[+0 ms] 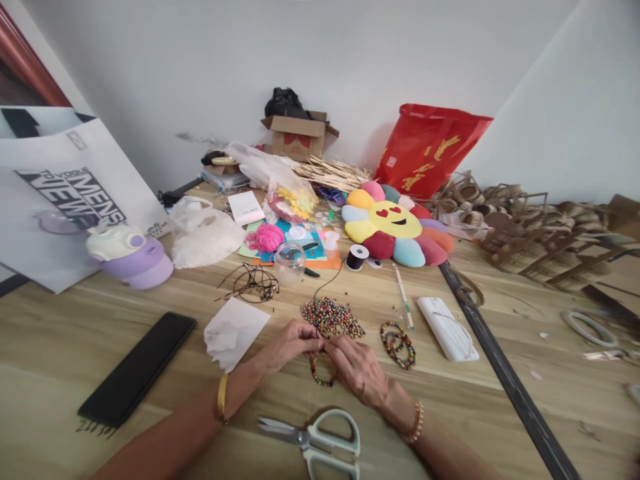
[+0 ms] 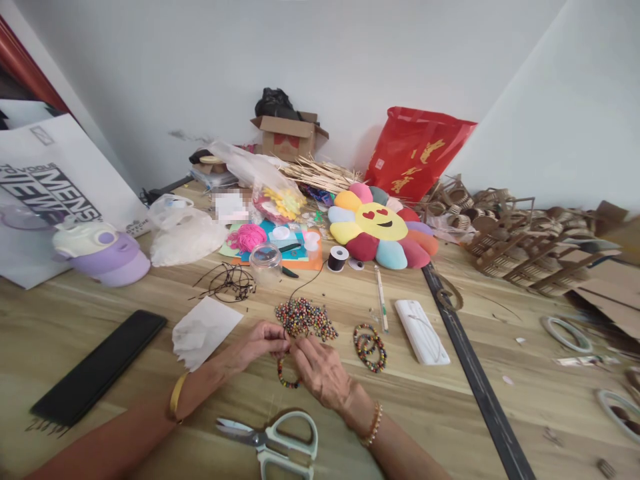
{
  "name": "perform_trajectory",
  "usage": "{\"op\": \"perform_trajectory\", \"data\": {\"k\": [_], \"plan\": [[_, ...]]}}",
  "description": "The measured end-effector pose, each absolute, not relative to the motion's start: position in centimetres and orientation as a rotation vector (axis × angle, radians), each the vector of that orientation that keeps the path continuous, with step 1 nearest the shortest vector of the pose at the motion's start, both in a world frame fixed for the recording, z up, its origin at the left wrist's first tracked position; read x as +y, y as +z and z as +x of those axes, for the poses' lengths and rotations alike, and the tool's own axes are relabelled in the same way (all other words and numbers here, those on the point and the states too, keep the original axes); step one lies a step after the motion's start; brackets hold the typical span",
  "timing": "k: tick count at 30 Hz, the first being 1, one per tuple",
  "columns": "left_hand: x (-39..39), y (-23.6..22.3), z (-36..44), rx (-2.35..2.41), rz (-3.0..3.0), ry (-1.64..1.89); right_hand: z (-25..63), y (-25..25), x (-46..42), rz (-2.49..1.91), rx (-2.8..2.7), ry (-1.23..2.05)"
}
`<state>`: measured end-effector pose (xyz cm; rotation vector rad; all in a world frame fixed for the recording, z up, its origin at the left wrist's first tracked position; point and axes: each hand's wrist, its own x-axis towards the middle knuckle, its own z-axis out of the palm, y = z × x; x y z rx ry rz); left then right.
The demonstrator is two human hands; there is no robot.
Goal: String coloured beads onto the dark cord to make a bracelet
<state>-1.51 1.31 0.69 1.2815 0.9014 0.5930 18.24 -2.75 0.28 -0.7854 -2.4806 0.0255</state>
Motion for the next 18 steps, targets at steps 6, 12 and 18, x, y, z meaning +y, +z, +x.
{"op": "perform_trajectory", "data": {"k": [6, 12, 18], "plan": [[1.6, 0.0, -1.6, 0.861, 1.317, 0.591, 18.3, -0.3, -2.6, -0.825, -2.437, 0.103], [1.5, 0.4, -1.6, 0.865, 1.305, 0.594, 18.3, -0.8, -2.5, -0.819, -2.391, 0.147], [1.4, 0.9, -1.6, 0.876, 1.284, 0.612, 17.9, 0.0, -2.5, -0.814, -2.247, 0.385]]}}
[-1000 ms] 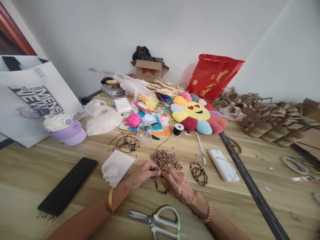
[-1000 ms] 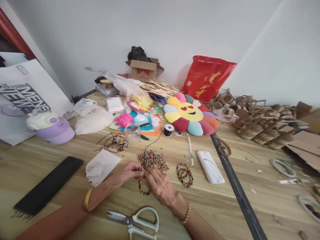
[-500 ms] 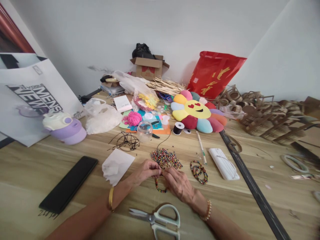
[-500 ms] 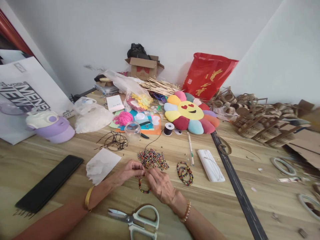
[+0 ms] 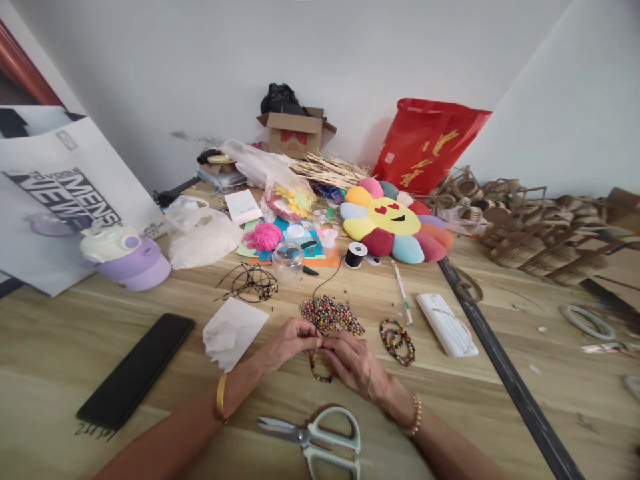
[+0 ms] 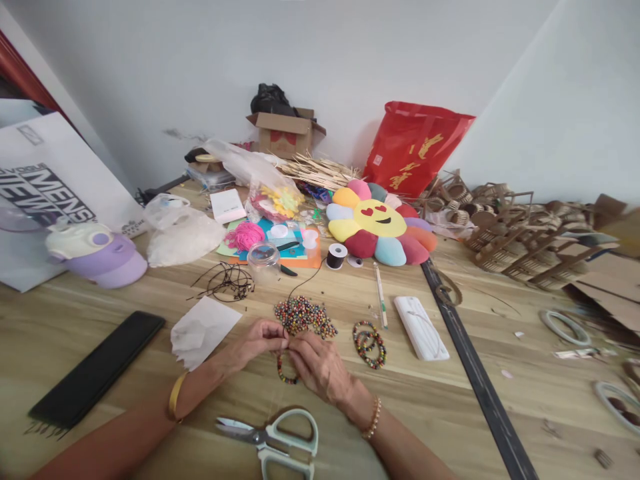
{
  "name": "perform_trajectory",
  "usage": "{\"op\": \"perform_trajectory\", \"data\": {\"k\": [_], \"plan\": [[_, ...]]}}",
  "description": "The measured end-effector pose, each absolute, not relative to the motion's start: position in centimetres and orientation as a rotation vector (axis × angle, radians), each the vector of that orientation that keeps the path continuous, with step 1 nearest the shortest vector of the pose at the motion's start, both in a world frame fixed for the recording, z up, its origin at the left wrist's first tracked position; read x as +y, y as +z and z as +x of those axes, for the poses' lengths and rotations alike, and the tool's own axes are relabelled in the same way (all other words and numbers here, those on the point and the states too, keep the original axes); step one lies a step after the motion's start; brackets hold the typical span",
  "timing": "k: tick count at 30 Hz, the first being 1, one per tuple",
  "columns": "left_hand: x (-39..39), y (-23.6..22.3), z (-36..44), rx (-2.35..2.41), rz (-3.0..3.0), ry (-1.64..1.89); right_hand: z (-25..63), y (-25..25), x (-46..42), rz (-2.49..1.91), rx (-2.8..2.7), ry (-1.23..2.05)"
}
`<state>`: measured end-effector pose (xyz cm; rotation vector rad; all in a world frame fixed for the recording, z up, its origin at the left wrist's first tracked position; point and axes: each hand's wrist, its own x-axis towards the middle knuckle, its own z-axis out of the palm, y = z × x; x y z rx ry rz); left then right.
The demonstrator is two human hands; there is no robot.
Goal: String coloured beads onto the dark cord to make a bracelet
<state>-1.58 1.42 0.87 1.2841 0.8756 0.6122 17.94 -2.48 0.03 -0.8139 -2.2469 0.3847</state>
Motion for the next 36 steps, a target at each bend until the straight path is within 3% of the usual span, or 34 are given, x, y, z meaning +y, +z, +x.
{"op": "perform_trajectory", "data": {"k": [12, 36], "plan": [[2.1, -0.5, -1.6, 0.947, 1.405, 0.633, 17.2, -0.1, -2.0, -1.121, -1.592, 1.308], [1.0, 1.7, -1.2, 0.964, 1.709, 0.762, 17.6, 0.0, -1.5, -1.026, -1.490, 1.518]]}}
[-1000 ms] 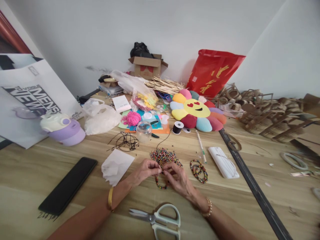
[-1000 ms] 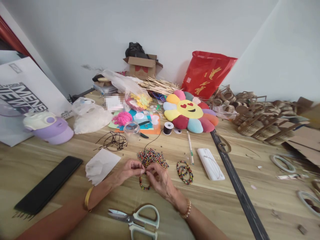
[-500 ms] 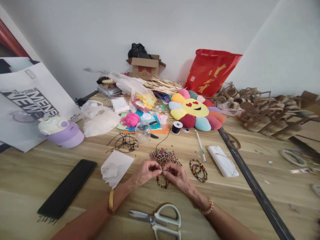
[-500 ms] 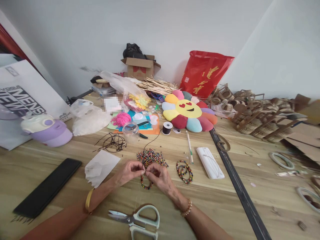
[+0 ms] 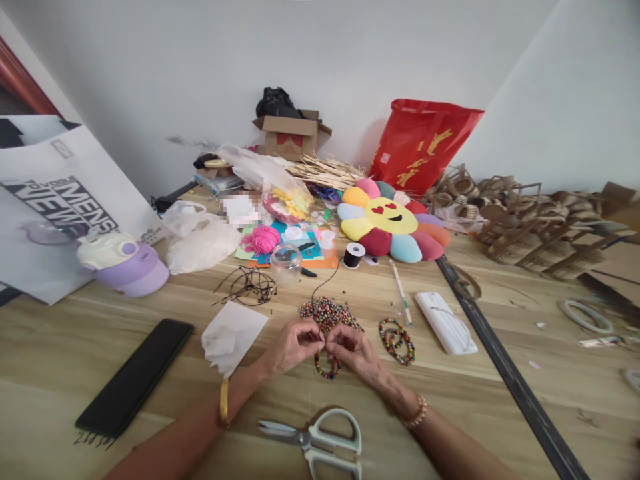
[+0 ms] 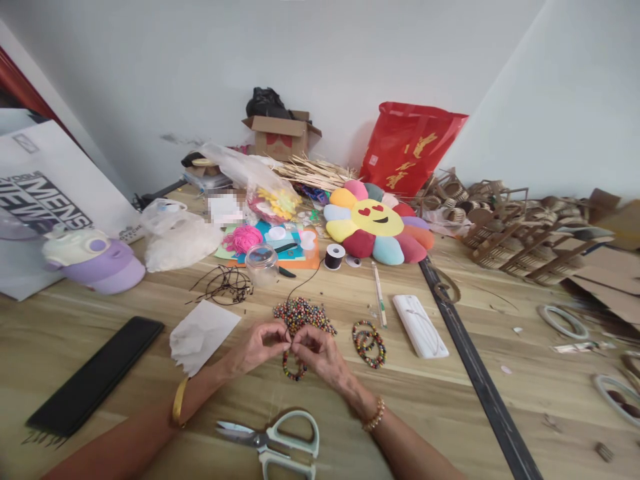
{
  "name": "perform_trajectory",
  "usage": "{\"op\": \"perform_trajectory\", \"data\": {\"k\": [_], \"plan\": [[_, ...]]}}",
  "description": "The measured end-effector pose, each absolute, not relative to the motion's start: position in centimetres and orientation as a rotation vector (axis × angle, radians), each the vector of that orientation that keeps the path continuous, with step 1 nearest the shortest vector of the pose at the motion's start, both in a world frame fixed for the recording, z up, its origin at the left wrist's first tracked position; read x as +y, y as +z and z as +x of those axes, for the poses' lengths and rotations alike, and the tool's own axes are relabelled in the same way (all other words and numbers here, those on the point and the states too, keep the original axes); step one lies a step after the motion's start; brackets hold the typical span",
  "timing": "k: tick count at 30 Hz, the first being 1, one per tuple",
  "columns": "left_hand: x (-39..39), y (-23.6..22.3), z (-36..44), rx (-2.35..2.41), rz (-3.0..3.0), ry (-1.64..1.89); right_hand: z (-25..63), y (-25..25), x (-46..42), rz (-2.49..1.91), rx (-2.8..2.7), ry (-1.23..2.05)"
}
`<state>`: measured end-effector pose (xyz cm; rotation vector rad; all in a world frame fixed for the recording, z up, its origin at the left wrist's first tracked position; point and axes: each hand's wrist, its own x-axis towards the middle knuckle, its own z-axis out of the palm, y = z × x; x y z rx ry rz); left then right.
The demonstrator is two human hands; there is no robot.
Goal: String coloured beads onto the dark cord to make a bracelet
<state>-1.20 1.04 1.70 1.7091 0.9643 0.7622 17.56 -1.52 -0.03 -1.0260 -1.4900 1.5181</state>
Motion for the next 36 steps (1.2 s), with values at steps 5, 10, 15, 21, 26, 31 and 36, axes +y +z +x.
{"op": "perform_trajectory", "data": {"k": [5, 10, 15, 21, 26, 31, 36], "plan": [[0.7, 1.5, -0.8, 0.988, 1.844, 0.868, 17.4, -0.4, -1.7, -1.069, -1.515, 1.419], [0.4, 0.7, -0.7, 1.051, 1.951, 0.898, 17.4, -0.5, -1.7, -1.115, -1.550, 1.330], [0.4, -0.2, -0.8, 1.005, 2.034, 0.988, 17.3, -0.6, -1.5, -1.083, -1.490, 1.403], [0.4, -0.5, -0.8, 0.925, 2.100, 1.065, 17.4, -0.9, -1.0, -1.013, -1.407, 1.548], [0.3, -0.5, -0.9, 0.877, 2.125, 1.091, 17.7, -0.8, -0.8, -1.009, -1.437, 1.578], [0.4, -0.5, -0.8, 0.848, 2.156, 1.125, 17.7, -0.6, -0.7, -1.005, -1.434, 1.604], [0.4, -0.5, -0.8, 0.838, 2.188, 1.128, 17.8, -0.6, -0.6, -0.989, -1.436, 1.663]]}}
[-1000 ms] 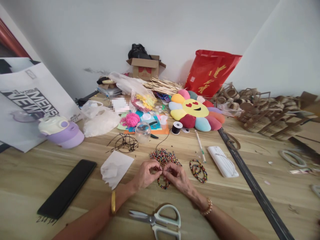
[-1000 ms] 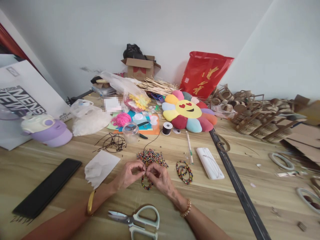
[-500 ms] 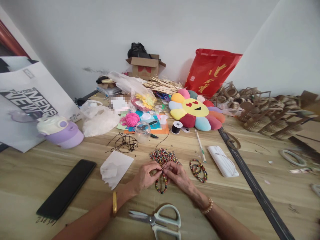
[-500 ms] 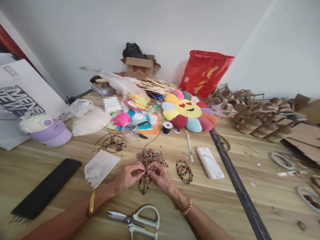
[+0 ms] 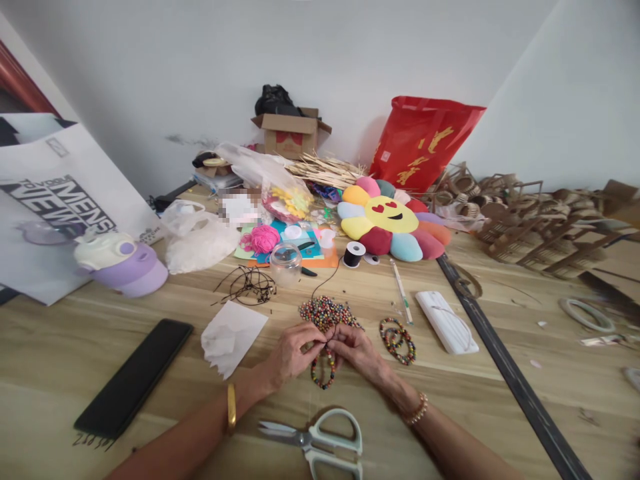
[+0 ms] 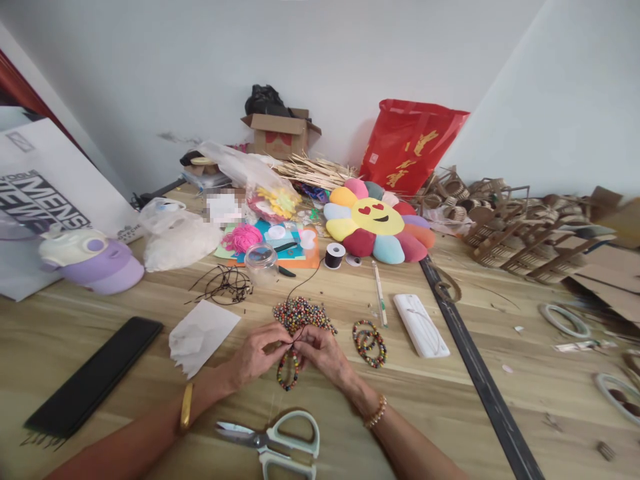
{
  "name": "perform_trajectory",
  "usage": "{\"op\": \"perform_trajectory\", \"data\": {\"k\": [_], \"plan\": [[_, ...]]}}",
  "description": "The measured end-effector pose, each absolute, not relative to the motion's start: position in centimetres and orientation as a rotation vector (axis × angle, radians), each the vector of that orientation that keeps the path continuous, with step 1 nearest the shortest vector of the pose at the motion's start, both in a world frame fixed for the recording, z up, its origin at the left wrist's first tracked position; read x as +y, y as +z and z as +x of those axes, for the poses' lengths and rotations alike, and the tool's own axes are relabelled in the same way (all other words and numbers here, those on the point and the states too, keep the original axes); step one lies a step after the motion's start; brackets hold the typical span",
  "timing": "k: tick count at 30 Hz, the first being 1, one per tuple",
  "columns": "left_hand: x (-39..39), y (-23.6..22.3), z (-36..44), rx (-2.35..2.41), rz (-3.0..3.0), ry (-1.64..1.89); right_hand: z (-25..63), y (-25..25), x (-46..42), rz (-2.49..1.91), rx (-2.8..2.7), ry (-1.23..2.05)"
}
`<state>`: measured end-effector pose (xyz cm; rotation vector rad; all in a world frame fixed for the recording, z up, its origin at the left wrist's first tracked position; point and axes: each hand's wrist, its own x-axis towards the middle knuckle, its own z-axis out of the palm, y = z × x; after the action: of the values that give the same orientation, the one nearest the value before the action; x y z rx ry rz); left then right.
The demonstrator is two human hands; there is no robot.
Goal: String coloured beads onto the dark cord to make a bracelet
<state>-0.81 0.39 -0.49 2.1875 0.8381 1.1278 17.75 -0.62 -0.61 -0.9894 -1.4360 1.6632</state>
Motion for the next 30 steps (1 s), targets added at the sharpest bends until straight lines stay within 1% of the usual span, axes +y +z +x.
{"op": "perform_trajectory", "data": {"k": [3, 9, 25, 28, 30], "plan": [[0.34, -0.44, -0.82, 0.838, 2.190, 1.117, 17.69, -0.85, -0.68, -0.995, -1.442, 1.645], [0.37, -0.50, -0.79, 0.862, 2.161, 1.101, 17.44, -0.88, -1.14, -1.023, -1.509, 1.494], [0.43, -0.33, -0.87, 0.867, 2.093, 1.076, 17.62, -0.80, -1.03, -0.983, -1.502, 1.539], [0.42, -0.32, -0.89, 0.907, 2.070, 1.055, 17.54, -0.61, -1.19, -1.008, -1.523, 1.499], [0.42, -0.37, -0.92, 0.930, 2.059, 1.048, 17.47, -0.41, -1.36, -1.040, -1.572, 1.415]]}}
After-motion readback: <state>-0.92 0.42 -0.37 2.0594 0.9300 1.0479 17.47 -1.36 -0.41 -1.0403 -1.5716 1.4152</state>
